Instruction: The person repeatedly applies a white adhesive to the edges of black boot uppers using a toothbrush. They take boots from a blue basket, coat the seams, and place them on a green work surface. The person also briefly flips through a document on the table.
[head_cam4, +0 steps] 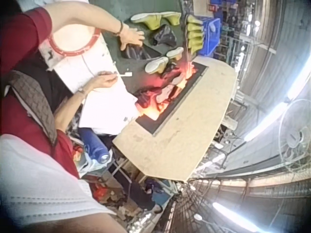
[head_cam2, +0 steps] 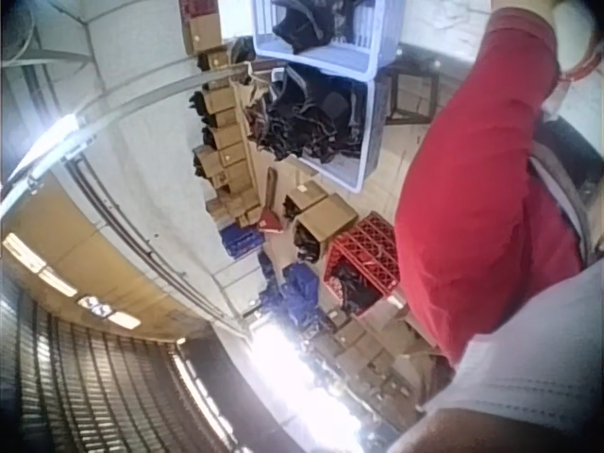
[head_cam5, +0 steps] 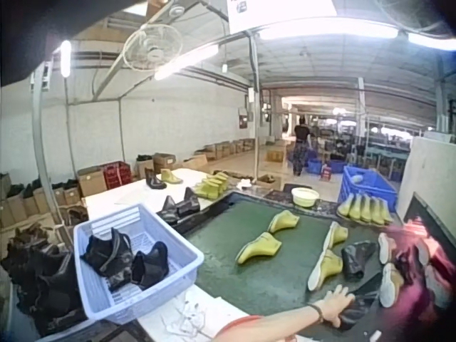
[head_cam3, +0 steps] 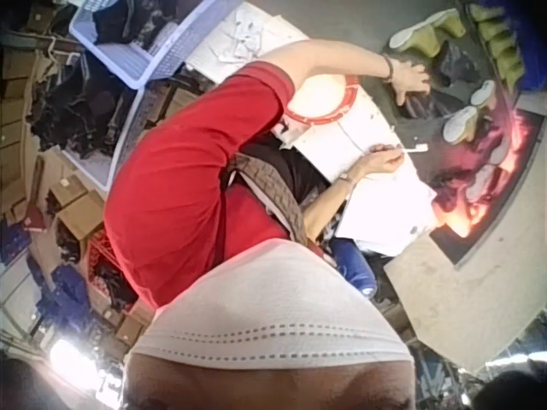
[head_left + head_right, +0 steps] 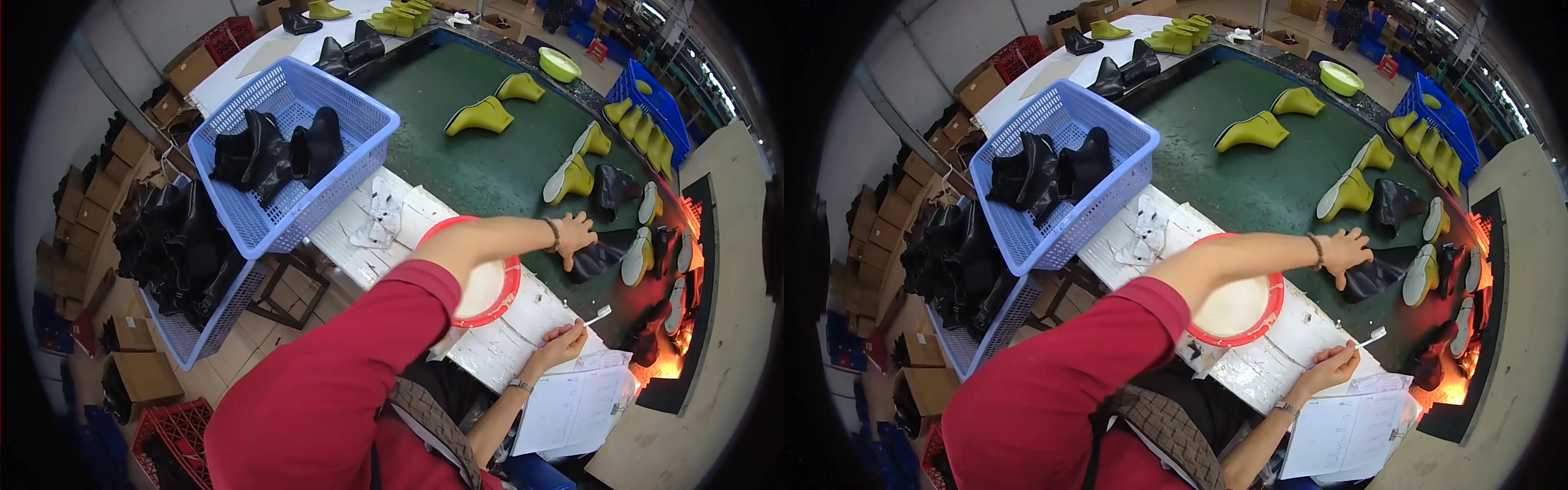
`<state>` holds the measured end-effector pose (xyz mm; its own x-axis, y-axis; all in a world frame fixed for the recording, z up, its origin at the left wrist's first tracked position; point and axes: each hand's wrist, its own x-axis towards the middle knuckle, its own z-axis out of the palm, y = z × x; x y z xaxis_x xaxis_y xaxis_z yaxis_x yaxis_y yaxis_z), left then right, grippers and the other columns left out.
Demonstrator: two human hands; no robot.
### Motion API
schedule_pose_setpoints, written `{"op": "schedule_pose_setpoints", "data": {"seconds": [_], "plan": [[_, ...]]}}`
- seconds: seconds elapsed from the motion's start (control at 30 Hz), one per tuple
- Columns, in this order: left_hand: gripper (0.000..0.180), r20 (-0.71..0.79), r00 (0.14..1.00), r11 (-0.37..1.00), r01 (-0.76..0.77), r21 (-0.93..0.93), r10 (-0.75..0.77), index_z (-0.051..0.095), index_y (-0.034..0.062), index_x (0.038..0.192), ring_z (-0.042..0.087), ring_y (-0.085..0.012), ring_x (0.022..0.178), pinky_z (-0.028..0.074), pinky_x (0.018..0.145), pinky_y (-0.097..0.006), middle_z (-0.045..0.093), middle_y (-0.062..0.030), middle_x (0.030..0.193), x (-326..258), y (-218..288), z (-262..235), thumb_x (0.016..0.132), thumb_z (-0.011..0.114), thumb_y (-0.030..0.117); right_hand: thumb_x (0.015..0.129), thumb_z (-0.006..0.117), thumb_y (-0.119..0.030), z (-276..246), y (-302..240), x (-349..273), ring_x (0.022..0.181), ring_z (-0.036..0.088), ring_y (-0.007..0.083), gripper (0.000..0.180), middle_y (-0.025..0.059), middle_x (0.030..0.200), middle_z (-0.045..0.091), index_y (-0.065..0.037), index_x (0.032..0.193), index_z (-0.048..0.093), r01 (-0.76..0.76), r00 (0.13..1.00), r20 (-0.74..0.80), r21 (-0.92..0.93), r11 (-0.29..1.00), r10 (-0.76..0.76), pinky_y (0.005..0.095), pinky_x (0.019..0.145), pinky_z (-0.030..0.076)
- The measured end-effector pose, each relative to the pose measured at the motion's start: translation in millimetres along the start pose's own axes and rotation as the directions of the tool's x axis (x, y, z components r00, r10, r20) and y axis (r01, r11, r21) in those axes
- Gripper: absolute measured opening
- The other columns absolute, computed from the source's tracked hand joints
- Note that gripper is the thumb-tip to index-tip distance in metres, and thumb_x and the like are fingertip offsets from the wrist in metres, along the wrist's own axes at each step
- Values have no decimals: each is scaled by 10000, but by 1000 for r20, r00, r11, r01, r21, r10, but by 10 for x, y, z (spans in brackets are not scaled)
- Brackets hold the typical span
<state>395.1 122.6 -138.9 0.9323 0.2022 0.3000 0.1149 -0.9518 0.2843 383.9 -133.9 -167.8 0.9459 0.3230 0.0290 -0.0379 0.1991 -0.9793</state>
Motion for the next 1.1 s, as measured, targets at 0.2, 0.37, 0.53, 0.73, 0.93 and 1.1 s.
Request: {"op": "schedule_pose_setpoints", "data": {"seconds": [0.2, 0.37, 0.53, 0.73, 0.93, 1.1], "plan": [[323, -575, 818, 999, -43, -21, 23, 735, 124, 1081, 655, -342, 1024, 511, 902, -444, 710, -126, 1053, -958, 76, -1717, 757, 731, 127, 1045, 597, -165, -196, 271, 154, 442, 332, 18, 127, -73, 608, 438, -93, 947, 559, 96, 991, -77, -129, 987, -106, 232, 359, 236], [298, -838, 413, 798, 601, -43, -356, 699, 62, 1159, 632, -308, 1130, 469, 999, -409, 700, -142, 1133, -2914, -747, -2709, 875, 614, 43, 965, 614, -107, 81, 13, -120, 674, 658, 268, 222, 102, 888, 686, -34, 1174, 610, 482, 875, 363, -600, 639, -320, 430, 617, 506], [769, -283, 430, 220, 802, 555, -857, 509, 8, 1400, 669, -460, 1091, 526, 902, -541, 699, -259, 1159, -4189, -1289, -2791, 950, 567, 629, 911, 568, -70, 43, 66, -596, 692, 689, 368, 353, 145, 871, 677, -83, 1261, 527, 569, 822, 539, -777, 270, -182, 496, 594, 533], [1144, -166, 203, 40, 739, 673, -965, 328, 78, 1549, 686, -434, 1100, 529, 920, -554, 666, -295, 1217, -4612, -1435, -2628, 738, 693, 797, 960, 571, -93, -259, -137, -740, 686, 683, 343, 271, 130, 888, 629, -111, 1229, 546, 540, 816, 577, -754, 374, -15, 472, 614, 528], [1137, -277, 218, 76, 893, 444, -936, 164, 189, 1627, 662, -464, 1120, 526, 935, -553, 628, -329, 1249, -4828, -1356, -2694, 737, 788, 523, 954, 661, -228, -246, -364, 241, 751, 653, 340, 125, 109, 824, 636, -117, 993, 703, 577, 817, 483, -697, 426, -316, 462, 638, 495], [961, -546, 285, 169, 953, 253, -788, 304, 176, 1586, 645, -439, 1168, 507, 997, -497, 634, -274, 1320, -4535, -935, -3097, 771, 761, 400, 812, 799, -402, -157, -302, 856, 779, 693, 318, 308, 110, 835, 697, -101, 845, 743, 335, 941, 334, -894, 297, -56, 454, 668, 514]]}}
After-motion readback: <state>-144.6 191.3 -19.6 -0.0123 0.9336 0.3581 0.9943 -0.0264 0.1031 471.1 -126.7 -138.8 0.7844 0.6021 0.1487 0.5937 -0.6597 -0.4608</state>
